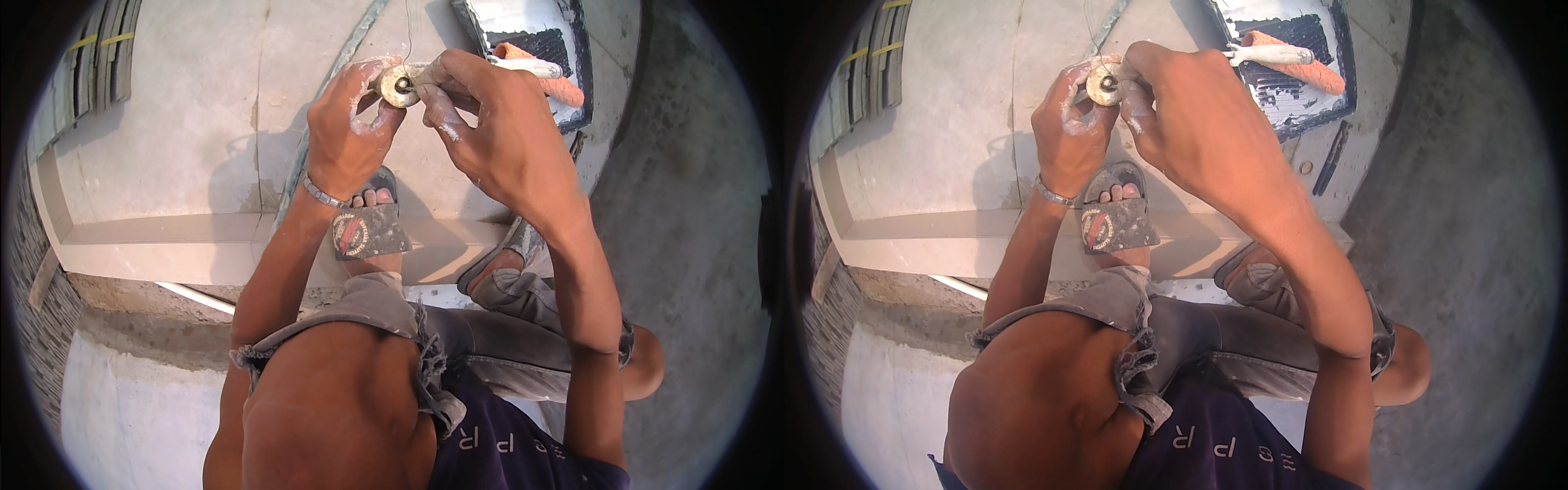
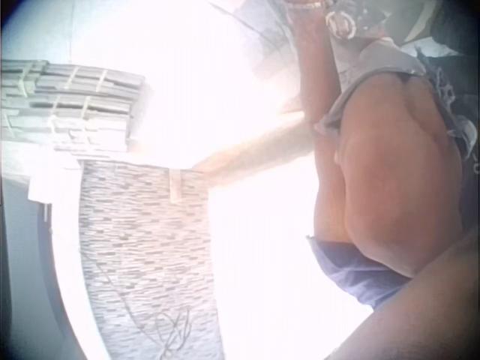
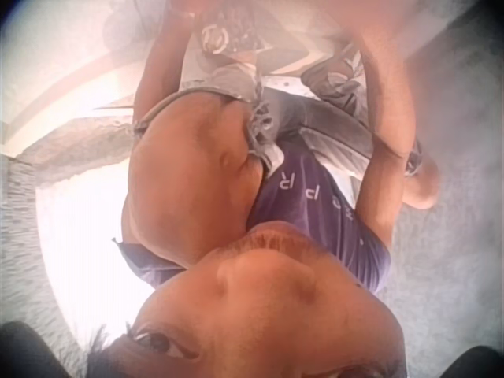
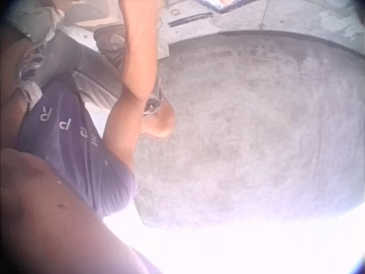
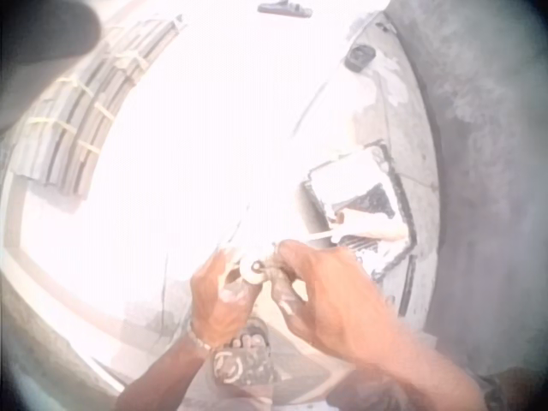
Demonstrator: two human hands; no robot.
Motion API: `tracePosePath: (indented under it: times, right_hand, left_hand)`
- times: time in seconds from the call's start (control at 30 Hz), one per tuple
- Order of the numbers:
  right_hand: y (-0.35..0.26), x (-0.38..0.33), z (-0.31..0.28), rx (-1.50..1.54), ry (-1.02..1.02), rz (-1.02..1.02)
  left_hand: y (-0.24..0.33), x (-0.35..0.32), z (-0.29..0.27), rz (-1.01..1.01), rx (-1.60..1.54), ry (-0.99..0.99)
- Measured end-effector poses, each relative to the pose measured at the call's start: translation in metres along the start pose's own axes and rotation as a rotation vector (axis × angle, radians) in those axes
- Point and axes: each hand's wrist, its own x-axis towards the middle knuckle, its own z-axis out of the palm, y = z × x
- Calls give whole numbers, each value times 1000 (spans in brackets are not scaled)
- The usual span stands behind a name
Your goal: The person assembles a paint roller by inserting a metal rod into a roller core and securing it with a string. The person repeatedly wraps and ties the string around the core to hold the rod in place.
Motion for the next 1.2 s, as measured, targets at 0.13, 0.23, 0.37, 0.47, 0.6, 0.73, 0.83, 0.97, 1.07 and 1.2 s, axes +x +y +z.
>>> tracePosePath:
  times: [0.13,0.23,0.37,0.47,0.6,0.73,0.83,0.97,1.07,1.2]
  right_hand:
    - [0,0,-4,99,-52,98]
    - [-3,3,-5,30,-59,81]
    - [-11,4,-6,-83,-47,54]
    - [-16,3,-4,-180,-27,49]
    - [-22,-1,4,-311,-10,22]
    - [-18,-7,8,-423,-14,-64]
    - [-18,-7,7,-439,-34,-86]
    - [-14,-6,7,-468,-16,-166]
    - [-3,0,11,-489,52,-319]
    - [13,11,11,-482,116,-510]
  left_hand:
    - [-1,-1,-2,15,38,-10]
    - [-2,-2,-2,20,26,-15]
    - [-1,0,-3,59,30,-34]
    - [-3,0,-1,63,-18,-31]
    - [-4,2,1,77,6,-11]
    - [1,5,-3,105,44,-33]
    - [-3,4,-4,146,67,-30]
    - [-4,3,-4,132,30,-21]
    - [-7,6,-6,100,13,-15]
    - [-9,11,-9,79,37,32]
